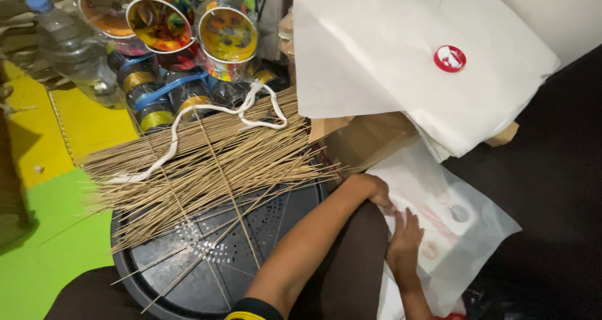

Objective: Assembling a kite frame from bamboo sticks and string, then attaching a plastic covering

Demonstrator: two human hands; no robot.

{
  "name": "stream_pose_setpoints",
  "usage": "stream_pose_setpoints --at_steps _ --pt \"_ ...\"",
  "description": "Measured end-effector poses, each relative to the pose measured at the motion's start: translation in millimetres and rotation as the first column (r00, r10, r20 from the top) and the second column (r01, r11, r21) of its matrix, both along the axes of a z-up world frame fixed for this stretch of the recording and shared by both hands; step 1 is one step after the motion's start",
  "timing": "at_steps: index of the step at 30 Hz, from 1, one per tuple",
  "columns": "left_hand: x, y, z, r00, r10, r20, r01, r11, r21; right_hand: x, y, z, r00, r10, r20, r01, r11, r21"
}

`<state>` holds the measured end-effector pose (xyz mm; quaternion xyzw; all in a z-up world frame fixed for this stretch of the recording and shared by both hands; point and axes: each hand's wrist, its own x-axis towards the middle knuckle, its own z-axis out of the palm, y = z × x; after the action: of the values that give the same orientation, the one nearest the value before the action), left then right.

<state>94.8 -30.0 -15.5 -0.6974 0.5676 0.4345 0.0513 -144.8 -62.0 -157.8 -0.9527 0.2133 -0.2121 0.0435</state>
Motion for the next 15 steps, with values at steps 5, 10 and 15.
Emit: stream_pose_setpoints --at_steps 5,10,15 --pt "1 17 23 0.999 0.038 0.010 -0.036 0.992 -0.122 16 -18 -4 0.939 -0.219 -0.265 0.260 0.956 0.133" --pt "4 29 27 0.994 0.110 0.004 -0.109 0.986 -0.128 16 -24 -19 0.854 -0.316 -0.414 0.327 0.944 -0.047" --pt "0 32 22 1.000 0.015 0.016 -0.010 0.962 -0.273 24 -37 -14 0.961 -0.197 -0.192 0.240 0.942 0.234"
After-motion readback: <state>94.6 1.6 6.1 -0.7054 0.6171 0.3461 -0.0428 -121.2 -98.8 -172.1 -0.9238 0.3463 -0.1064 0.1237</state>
